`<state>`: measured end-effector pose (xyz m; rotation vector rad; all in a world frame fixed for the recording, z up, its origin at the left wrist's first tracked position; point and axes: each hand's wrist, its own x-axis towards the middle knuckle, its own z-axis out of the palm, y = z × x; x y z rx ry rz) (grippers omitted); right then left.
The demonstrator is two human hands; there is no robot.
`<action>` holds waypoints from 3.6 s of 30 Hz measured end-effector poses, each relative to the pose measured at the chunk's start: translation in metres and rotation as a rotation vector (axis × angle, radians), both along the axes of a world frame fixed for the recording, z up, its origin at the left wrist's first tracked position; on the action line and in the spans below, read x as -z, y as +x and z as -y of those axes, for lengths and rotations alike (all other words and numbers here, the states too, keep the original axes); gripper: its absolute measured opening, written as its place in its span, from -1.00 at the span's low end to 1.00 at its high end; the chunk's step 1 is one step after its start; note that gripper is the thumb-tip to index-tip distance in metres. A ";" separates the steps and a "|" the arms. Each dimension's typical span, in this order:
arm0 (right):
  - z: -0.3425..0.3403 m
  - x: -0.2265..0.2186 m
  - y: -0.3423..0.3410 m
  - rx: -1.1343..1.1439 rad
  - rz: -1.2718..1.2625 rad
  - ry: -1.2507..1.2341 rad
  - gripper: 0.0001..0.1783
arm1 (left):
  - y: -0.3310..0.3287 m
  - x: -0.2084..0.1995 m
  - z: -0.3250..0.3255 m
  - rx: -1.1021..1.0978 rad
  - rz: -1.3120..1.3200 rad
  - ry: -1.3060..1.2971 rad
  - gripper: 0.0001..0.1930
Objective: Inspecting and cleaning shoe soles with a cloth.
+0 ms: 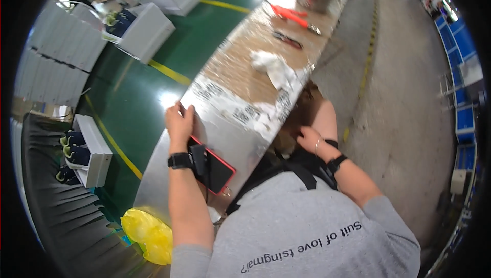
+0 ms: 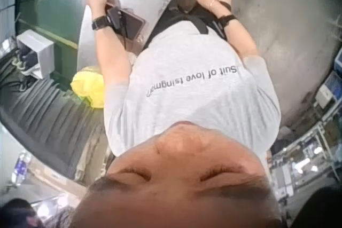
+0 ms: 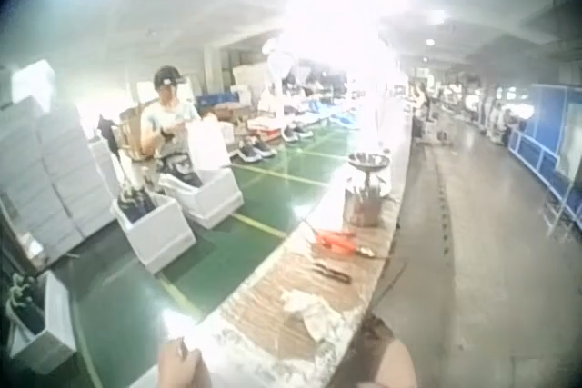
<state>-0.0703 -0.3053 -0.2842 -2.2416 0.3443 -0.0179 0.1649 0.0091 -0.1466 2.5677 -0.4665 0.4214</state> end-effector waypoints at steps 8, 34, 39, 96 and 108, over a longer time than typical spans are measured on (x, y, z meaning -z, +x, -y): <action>-0.006 -0.015 0.000 -0.007 -0.165 0.016 -0.75 | 0.000 0.005 0.004 -0.006 -0.112 -0.026 -0.49; -0.006 -0.020 0.005 -0.047 -0.193 -0.013 -0.75 | 0.004 0.004 0.009 -0.017 -0.044 -0.043 -0.51; 0.008 -0.040 -0.003 -0.088 -0.170 0.126 -0.72 | -0.001 0.007 0.017 -0.017 -0.024 -0.045 -0.53; -0.002 -0.152 0.158 -0.060 0.531 -0.506 -0.55 | 0.136 -0.139 -0.049 0.311 -0.056 0.125 -0.67; 0.002 -0.159 0.155 -0.047 0.566 -0.528 -0.58 | 0.242 -0.182 -0.089 0.055 -0.105 1.319 -0.49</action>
